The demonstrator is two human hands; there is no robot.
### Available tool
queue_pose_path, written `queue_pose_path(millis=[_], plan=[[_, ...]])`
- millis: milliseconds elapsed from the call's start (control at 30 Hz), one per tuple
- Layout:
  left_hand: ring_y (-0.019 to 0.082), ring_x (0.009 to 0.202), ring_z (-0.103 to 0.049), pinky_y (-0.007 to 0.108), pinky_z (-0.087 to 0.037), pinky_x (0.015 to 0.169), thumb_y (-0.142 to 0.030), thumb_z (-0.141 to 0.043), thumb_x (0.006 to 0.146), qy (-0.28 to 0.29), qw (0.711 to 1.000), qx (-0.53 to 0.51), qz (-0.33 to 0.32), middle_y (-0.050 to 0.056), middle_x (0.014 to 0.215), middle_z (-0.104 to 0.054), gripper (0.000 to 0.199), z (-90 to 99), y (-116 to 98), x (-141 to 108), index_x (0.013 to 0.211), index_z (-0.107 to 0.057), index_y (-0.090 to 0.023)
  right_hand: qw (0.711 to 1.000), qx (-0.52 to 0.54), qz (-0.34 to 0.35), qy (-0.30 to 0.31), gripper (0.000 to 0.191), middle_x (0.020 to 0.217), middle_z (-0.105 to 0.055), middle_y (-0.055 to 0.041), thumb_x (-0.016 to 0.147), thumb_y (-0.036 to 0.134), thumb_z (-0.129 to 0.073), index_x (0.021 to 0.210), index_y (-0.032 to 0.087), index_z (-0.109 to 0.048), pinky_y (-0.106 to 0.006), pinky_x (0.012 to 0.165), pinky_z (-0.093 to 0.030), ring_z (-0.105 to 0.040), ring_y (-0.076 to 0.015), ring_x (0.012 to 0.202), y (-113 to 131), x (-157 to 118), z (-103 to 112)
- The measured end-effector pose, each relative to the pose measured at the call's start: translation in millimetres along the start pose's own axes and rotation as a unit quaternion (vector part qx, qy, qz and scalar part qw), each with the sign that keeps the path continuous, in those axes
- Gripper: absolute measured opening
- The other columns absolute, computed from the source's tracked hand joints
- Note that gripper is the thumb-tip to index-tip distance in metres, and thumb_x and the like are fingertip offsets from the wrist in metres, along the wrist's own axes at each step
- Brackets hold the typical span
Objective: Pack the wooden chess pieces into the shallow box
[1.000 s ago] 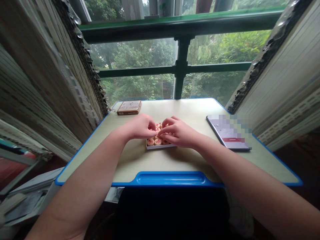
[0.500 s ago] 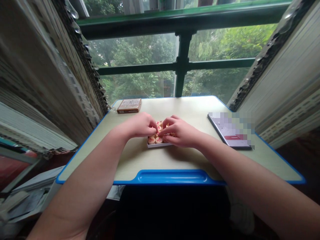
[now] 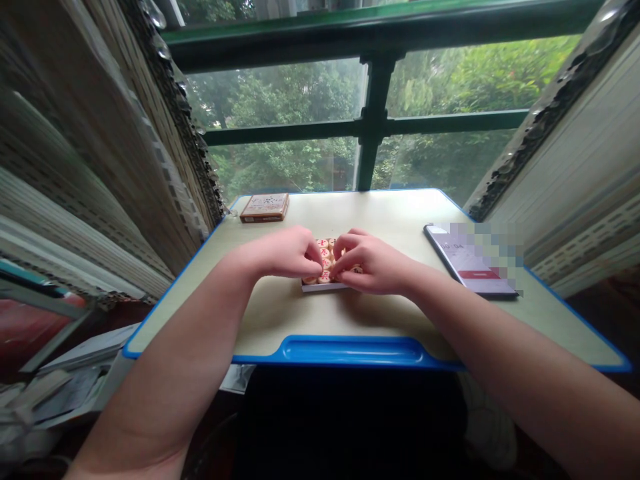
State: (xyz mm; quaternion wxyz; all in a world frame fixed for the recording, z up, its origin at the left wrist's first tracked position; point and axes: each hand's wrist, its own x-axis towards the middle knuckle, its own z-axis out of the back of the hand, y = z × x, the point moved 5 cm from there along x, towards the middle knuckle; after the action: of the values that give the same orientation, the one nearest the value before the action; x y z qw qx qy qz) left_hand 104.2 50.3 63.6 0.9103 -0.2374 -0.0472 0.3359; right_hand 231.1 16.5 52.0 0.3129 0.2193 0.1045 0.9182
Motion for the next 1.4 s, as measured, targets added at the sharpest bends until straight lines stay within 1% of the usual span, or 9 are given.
queue_pose_path(millis=[167, 400, 467, 667, 767, 900, 1100, 1233, 1400], plan=[[0.009, 0.047, -0.043, 0.023, -0.028, 0.047, -0.021, -0.050, 0.064, 0.032, 0.999, 0.007, 0.013, 0.000, 0.050, -0.056, 0.024, -5.3, 1.3, 1.9, 0.065, -0.072, -0.012, 1.000, -0.009, 0.006, -0.002, 0.016, 0.080, -0.059, -0.0062, 0.077, 0.018, -0.060, 0.079, 0.021, -0.076, -0.032, 0.078, -0.040, -0.050, -0.0161, 0.077, -1.0, 1.0, -1.3], [0.009, 0.046, -0.042, 0.023, -0.028, 0.047, -0.020, -0.050, 0.063, 0.020, 1.000, 0.008, 0.014, 0.000, 0.048, -0.054, 0.022, -2.3, -0.5, 0.3, 0.063, -0.071, -0.012, 1.000, -0.005, 0.004, -0.010, 0.017, 0.079, -0.062, -0.0061, 0.076, 0.017, -0.059, 0.077, 0.019, -0.075, -0.031, 0.076, -0.041, -0.051, -0.0157, 0.073, -0.2, 2.4, -1.1], [0.009, 0.047, -0.044, 0.023, -0.029, 0.048, -0.020, -0.051, 0.063, 0.014, 1.000, 0.006, 0.008, 0.000, 0.049, -0.057, 0.023, -1.7, 0.0, 1.0, 0.064, -0.072, -0.012, 0.999, -0.017, -0.027, -0.028, 0.017, 0.079, -0.063, -0.0064, 0.077, 0.018, -0.057, 0.077, 0.018, -0.075, -0.031, 0.074, -0.041, -0.052, -0.0159, 0.072, -5.3, 2.2, 1.4], [0.011, 0.055, -0.052, 0.021, -0.035, 0.052, -0.020, -0.051, 0.065, -0.076, 0.997, 0.031, 0.003, 0.003, 0.063, -0.067, 0.029, 0.7, 6.4, 8.8, 0.079, -0.075, -0.012, 0.975, -0.108, -0.161, -0.105, 0.019, 0.081, -0.065, -0.0077, 0.077, 0.020, -0.056, 0.081, 0.018, -0.075, -0.032, 0.069, -0.040, -0.053, -0.0202, 0.078, -31.5, -2.0, 13.6], [0.012, 0.058, -0.053, 0.021, -0.036, 0.055, -0.021, -0.051, 0.067, -0.099, 0.994, 0.052, 0.000, 0.004, 0.069, -0.069, 0.033, -2.7, 7.7, 13.6, 0.090, -0.075, -0.015, 0.976, -0.104, -0.166, -0.095, 0.020, 0.083, -0.065, -0.0074, 0.076, 0.019, -0.056, 0.083, 0.019, -0.075, -0.031, 0.070, -0.041, -0.054, -0.0203, 0.080, -34.6, -2.6, 12.1], [0.013, 0.061, -0.054, 0.022, -0.036, 0.056, -0.023, -0.053, 0.067, -0.093, 0.990, 0.102, 0.006, 0.004, 0.072, -0.070, 0.036, -8.1, 8.0, 18.0, 0.096, -0.073, -0.018, 0.978, -0.108, -0.158, -0.083, 0.021, 0.084, -0.064, -0.0076, 0.076, 0.019, -0.056, 0.084, 0.020, -0.075, -0.031, 0.069, -0.041, -0.054, -0.0207, 0.081, -31.9, -2.6, 8.9], [0.013, 0.060, -0.054, 0.023, -0.036, 0.055, -0.024, -0.051, 0.068, -0.138, 0.981, 0.129, 0.043, 0.005, 0.072, -0.071, 0.034, -0.4, 13.3, 16.8, 0.091, -0.075, -0.017, 0.966, -0.115, -0.167, -0.160, 0.019, 0.083, -0.062, -0.0078, 0.077, 0.019, -0.054, 0.079, 0.017, -0.073, -0.032, 0.074, -0.042, -0.055, -0.0204, 0.081, -32.9, -4.6, 19.0], [0.013, 0.059, -0.056, 0.023, -0.037, 0.056, -0.020, -0.050, 0.066, -0.106, 0.984, 0.131, 0.064, 0.005, 0.071, -0.072, 0.030, -0.3, 19.8, 17.1, 0.080, -0.076, -0.016, 0.963, -0.110, -0.170, -0.178, 0.019, 0.081, -0.061, -0.0073, 0.077, 0.019, -0.053, 0.076, 0.017, -0.072, -0.032, 0.072, -0.043, -0.055, -0.0194, 0.078, -35.0, -5.4, 20.7], [0.013, 0.056, -0.055, 0.022, -0.036, 0.054, -0.020, -0.051, 0.067, -0.086, 0.985, 0.136, 0.063, 0.006, 0.069, -0.072, 0.030, -1.3, 23.0, 18.4, 0.082, -0.076, -0.016, 0.966, -0.101, -0.167, -0.168, 0.019, 0.082, -0.062, -0.0076, 0.077, 0.020, -0.053, 0.077, 0.017, -0.072, -0.032, 0.073, -0.043, -0.055, -0.0191, 0.078, -35.0, -5.3, 17.0]])
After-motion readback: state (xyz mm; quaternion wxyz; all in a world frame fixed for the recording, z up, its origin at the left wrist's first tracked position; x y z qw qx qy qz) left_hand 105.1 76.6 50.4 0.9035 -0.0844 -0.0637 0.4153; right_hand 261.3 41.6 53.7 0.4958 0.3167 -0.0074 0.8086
